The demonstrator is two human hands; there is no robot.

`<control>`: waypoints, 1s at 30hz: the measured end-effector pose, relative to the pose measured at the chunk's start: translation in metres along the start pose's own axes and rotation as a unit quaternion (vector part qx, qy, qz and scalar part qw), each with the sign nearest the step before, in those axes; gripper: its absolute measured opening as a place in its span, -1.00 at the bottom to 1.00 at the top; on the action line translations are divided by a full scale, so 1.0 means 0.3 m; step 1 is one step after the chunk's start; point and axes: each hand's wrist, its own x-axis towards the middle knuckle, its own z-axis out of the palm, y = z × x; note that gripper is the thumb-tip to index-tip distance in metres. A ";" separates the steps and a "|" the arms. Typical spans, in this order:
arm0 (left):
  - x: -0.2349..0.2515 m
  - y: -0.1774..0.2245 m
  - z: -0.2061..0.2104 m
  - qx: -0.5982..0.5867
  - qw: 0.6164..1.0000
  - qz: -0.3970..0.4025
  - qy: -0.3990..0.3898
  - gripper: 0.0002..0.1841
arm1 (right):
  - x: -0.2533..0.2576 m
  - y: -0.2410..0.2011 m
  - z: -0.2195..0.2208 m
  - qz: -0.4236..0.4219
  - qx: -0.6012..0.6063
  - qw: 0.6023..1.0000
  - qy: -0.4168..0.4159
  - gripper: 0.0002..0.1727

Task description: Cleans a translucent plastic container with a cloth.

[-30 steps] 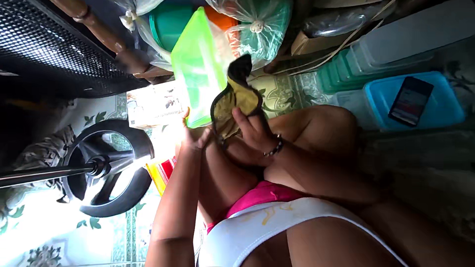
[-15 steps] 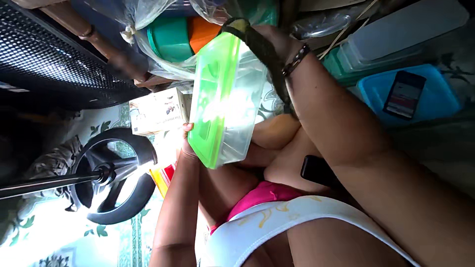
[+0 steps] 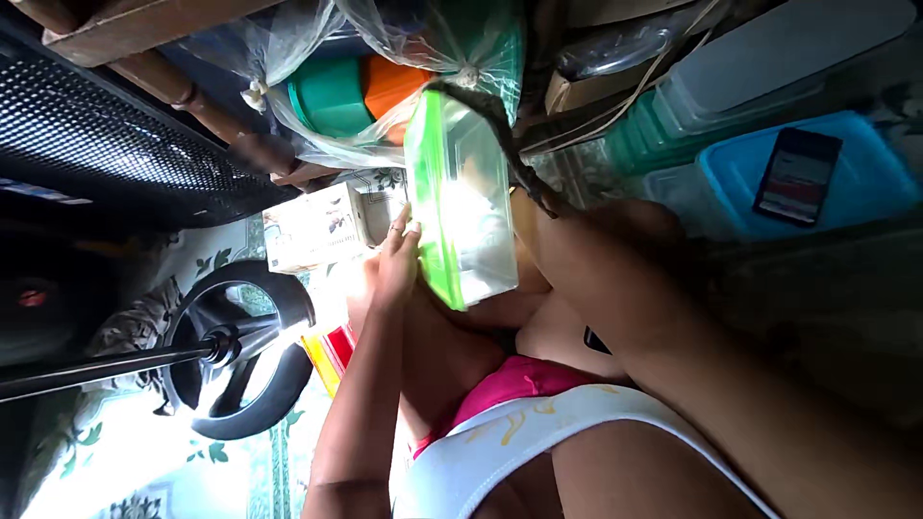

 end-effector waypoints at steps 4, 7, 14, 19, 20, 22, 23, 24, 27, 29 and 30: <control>-0.018 0.009 0.083 -0.042 0.995 -0.036 0.081 -0.57 | 0.216 0.298 0.147 0.150 0.231 0.961 -0.038 -0.51; -0.027 0.004 0.071 -0.199 0.977 -0.065 0.043 0.01 | 0.216 0.279 0.169 0.222 0.222 0.949 0.017 -0.52; -0.080 0.145 0.032 -0.214 0.969 -0.061 0.105 -0.55 | 0.158 0.254 0.231 0.105 0.177 0.978 0.033 -0.58; -0.079 0.157 -0.036 -0.194 0.981 -0.029 -0.009 -0.38 | 0.148 0.118 0.179 0.070 0.148 0.983 0.089 -0.66; -0.073 0.147 -0.044 -0.180 0.983 -0.020 -0.030 -0.30 | 0.155 0.105 0.171 0.066 0.156 0.981 0.090 -0.68; -0.062 0.126 -0.042 -0.164 0.985 -0.019 -0.042 -0.19 | 0.154 0.087 0.152 0.093 0.180 0.976 0.074 -0.67; -0.062 0.117 -0.032 -0.153 0.987 -0.032 -0.034 -0.20 | 0.147 0.080 0.139 0.132 0.196 0.970 0.059 -0.63; -0.064 0.106 -0.022 -0.147 0.988 -0.046 -0.021 -0.28 | 0.137 0.075 0.125 0.187 0.217 0.957 0.041 -0.57; -0.069 0.074 0.018 -0.111 0.993 -0.041 0.022 -0.77 | 0.131 0.116 0.105 0.317 0.356 0.879 0.024 -0.49; -0.066 0.068 0.019 -0.076 0.997 -0.014 0.002 -0.83 | 0.141 0.145 0.084 0.322 0.440 0.837 0.047 -0.48; -0.065 0.064 0.017 -0.035 0.999 0.000 0.001 -0.81 | 0.141 0.154 0.062 0.302 0.460 0.833 0.061 -0.46</control>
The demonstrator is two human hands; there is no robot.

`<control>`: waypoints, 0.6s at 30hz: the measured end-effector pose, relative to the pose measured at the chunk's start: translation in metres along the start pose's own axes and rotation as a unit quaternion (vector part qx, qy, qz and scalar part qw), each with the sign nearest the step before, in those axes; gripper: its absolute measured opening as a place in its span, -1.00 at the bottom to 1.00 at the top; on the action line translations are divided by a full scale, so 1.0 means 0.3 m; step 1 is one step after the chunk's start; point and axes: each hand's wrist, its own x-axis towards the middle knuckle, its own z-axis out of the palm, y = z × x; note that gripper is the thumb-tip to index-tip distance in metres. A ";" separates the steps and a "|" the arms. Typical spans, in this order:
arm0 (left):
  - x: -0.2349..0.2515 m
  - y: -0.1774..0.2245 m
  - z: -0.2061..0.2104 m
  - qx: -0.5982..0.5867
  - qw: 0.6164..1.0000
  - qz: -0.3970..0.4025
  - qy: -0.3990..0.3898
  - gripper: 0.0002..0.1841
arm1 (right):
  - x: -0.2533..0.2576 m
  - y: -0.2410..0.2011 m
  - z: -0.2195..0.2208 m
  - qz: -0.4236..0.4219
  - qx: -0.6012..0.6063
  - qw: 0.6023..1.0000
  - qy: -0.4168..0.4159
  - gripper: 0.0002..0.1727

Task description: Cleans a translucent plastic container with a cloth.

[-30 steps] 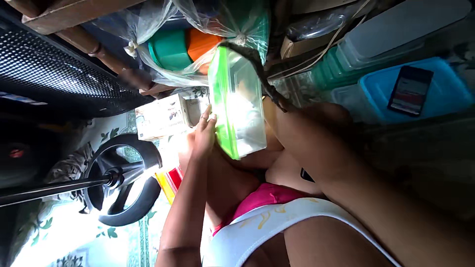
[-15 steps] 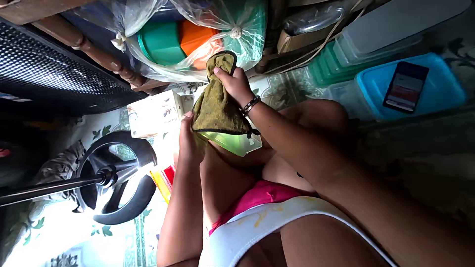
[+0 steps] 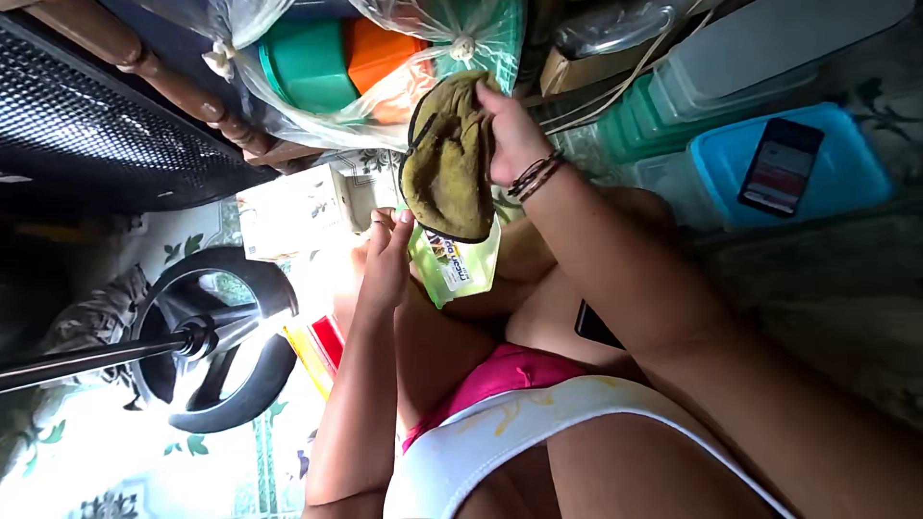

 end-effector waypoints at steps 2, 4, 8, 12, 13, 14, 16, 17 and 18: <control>0.004 -0.014 0.001 0.076 0.997 0.030 0.017 -0.73 | -0.002 -0.035 -0.036 -0.100 0.007 0.995 0.008 -0.45; 0.009 -0.029 0.014 0.092 0.993 0.050 0.051 -0.70 | -0.031 -0.077 -0.068 -0.246 -0.084 0.966 0.018 -0.44; 0.022 -0.061 0.057 0.060 0.988 0.071 0.126 -0.72 | -0.169 -0.061 -0.093 -0.379 -0.310 0.870 -0.059 -0.54; 0.027 -0.077 0.077 0.058 0.980 0.141 0.129 -0.64 | -0.227 0.155 -0.095 -0.434 -0.513 0.703 -0.231 -0.47; 0.028 -0.091 0.078 0.038 0.978 0.165 0.124 -0.62 | -0.218 0.197 -0.102 -0.467 -0.540 0.659 -0.239 -0.43; 0.028 -0.105 0.077 0.027 0.976 0.180 0.120 -0.63 | -0.202 0.223 -0.113 -0.491 -0.535 0.649 -0.228 -0.45; 0.022 -0.118 0.070 0.050 0.973 0.185 0.129 -0.70 | -0.155 0.235 -0.146 -0.473 -0.499 0.705 -0.172 -0.49; 0.018 -0.119 0.068 0.070 0.970 0.180 0.147 -0.73 | -0.123 0.232 -0.170 -0.438 -0.502 0.735 -0.124 -0.45; 0.014 -0.122 0.062 0.077 0.969 0.178 0.152 -0.74 | -0.083 0.225 -0.201 -0.395 -0.518 0.754 -0.082 -0.39</control>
